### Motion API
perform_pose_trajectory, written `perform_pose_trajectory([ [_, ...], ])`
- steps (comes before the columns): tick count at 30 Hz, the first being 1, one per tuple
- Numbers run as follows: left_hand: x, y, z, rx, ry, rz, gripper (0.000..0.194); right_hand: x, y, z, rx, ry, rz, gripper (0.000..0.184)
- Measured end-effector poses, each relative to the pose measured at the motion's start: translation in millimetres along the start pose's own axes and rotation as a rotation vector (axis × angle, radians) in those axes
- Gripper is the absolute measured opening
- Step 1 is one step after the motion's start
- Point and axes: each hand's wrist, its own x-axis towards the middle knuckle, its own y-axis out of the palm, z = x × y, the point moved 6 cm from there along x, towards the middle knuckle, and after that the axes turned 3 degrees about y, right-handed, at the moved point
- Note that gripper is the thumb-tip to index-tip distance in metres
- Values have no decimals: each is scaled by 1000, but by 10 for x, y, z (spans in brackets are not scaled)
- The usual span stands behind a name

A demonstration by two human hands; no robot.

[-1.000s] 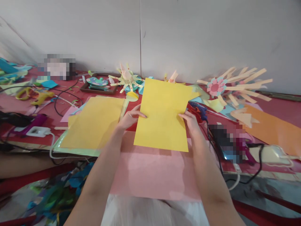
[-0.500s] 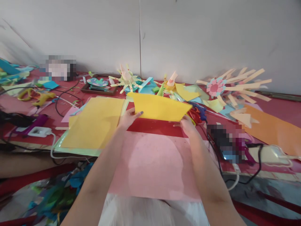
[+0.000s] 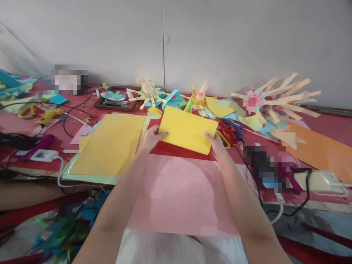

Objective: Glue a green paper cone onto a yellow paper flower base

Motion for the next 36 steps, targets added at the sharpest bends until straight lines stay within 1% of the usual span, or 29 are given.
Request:
perform_pose_trajectory([
  [1,-11,27,-4,-22,-2,32,44,9,-17,-26,-38,-10,-37,54],
  [3,-32,74,-26,-101,-7,89,56,37,-66,-76,-92,-19,-100,48],
  [5,-39,67,-52,-117,-2,80,67,66,-107,-110,-107,-18,-123,44],
  [6,-36,41,-56,-90,-4,47,66,76,-117,-118,-107,-17,-118,44],
  [9,-29,-73,-5,60,-85,-82,44,73,-106,-99,-101,-25,-81,45],
  [11,-33,-112,38,117,-160,-107,35,51,-74,-70,-85,-27,-50,46],
  [13,-42,-122,44,134,-196,-101,30,27,-39,-47,-51,-19,-23,47],
  [15,-55,-127,22,139,-204,-99,26,13,-21,-34,-17,-8,-8,47],
  [18,-79,-119,4,135,-225,-87,24,18,-49,-30,-27,2,-16,46],
  [24,-107,-44,36,111,-269,15,33,38,-163,-26,-178,20,-14,45],
  [29,-123,-21,26,152,-290,63,37,36,-163,-27,-253,63,40,50],
  [32,-102,-23,25,153,-314,68,30,74,-171,10,-303,89,68,49],
  [34,-56,-32,28,161,-325,51,22,122,-173,75,-331,99,88,47],
  [36,21,-40,29,181,-323,23,19,180,-152,154,-334,107,114,47],
])
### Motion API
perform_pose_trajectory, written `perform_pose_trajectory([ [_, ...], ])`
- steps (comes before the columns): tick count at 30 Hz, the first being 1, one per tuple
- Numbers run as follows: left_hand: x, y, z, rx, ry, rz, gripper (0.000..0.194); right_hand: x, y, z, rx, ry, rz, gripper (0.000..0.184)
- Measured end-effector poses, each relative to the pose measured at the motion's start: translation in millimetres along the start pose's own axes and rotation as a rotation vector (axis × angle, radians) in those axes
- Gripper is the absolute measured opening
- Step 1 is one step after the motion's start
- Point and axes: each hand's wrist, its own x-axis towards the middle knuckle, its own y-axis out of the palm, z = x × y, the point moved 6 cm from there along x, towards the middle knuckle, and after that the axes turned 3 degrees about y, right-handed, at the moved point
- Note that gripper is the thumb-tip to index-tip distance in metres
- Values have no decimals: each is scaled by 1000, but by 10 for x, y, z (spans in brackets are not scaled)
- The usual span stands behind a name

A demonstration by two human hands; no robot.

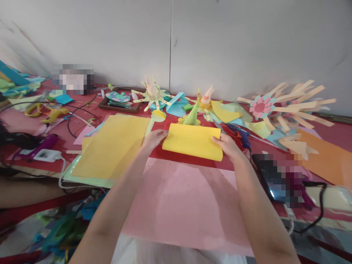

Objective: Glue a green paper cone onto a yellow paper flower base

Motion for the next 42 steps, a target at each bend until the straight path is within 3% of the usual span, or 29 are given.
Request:
perform_pose_trajectory([
  [4,197,7,-54,39,17,-27,19,107,47,92,107,35,53,48],
  [9,367,10,-52,12,-4,61,18,156,86,-84,180,102,13,40],
  [12,366,7,-12,-24,-62,163,17,126,143,-201,105,166,73,34],
  [15,332,-18,6,-51,-92,159,18,95,179,-196,57,159,94,34],
  [22,262,34,-4,7,-79,119,11,84,56,-165,-104,93,-6,28],
  [26,194,141,-54,-34,-59,219,12,61,-95,-69,-390,5,-148,19],
  [28,166,178,-77,-35,-55,234,13,-19,-112,103,-513,-103,-299,26],
  [30,154,196,-90,-25,-49,216,14,-174,-51,348,-585,-257,-511,32],
  [32,155,210,-103,-18,-26,198,16,-313,176,577,-651,-403,-578,36],
  [34,158,224,-126,-11,21,188,16,-361,503,738,-689,-489,-478,35],
  [38,133,261,-207,18,134,191,15,-223,1084,875,-788,-478,-113,34],
  [40,105,273,-239,52,169,181,13,-126,1225,914,-821,-458,38,32],
  [42,73,282,-250,66,182,169,11,-46,1236,961,-822,-450,98,32],
])
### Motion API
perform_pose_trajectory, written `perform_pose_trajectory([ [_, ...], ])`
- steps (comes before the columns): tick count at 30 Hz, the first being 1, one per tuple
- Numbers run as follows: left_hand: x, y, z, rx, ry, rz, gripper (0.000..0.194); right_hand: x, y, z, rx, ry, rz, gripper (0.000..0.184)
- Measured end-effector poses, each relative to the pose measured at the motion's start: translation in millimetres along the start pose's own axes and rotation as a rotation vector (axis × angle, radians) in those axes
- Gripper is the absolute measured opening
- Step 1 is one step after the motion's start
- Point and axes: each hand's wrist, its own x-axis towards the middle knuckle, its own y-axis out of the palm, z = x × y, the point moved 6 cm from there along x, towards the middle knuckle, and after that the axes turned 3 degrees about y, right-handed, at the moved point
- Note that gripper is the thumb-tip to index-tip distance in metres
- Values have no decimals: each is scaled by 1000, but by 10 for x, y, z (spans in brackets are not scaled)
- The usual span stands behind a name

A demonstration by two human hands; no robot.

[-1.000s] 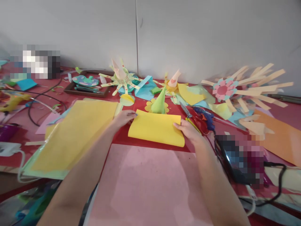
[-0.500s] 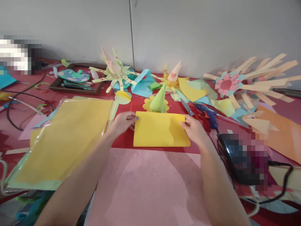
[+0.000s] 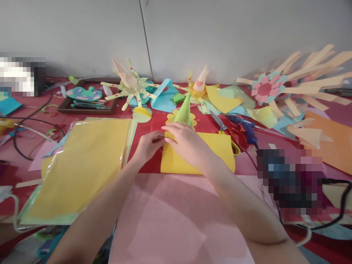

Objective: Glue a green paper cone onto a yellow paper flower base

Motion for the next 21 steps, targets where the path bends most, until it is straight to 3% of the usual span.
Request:
perform_pose_trajectory([
  [8,-71,45,20,-146,-30,-52,21,41,-207,-369,93,196,26,16],
  [12,-98,77,-5,-159,-64,-44,23,50,-199,-390,197,218,47,18],
  [21,-133,103,5,-200,-91,-15,16,83,-85,-412,172,212,56,17],
])
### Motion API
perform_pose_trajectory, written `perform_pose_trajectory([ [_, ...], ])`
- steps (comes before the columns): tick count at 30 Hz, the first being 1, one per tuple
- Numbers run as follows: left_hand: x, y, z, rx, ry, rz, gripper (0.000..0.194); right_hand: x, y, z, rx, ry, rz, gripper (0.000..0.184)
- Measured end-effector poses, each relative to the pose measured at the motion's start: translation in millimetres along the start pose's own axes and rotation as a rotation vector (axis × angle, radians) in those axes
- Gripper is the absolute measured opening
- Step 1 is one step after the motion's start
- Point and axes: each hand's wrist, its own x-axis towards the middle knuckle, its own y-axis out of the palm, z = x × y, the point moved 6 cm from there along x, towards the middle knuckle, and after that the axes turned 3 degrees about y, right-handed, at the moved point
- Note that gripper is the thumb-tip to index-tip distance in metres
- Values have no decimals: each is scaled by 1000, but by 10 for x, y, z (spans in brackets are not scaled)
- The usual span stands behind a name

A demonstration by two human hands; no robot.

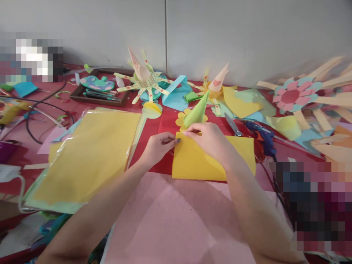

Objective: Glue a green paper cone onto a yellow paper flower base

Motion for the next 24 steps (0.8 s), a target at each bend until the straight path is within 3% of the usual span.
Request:
perform_pose_trajectory([
  [10,10,0,-1,106,15,28,13,14,70,14,16,-92,-21,22],
  [24,2,40,-22,17,7,97,23,13,83,1,19,1,27,14],
])
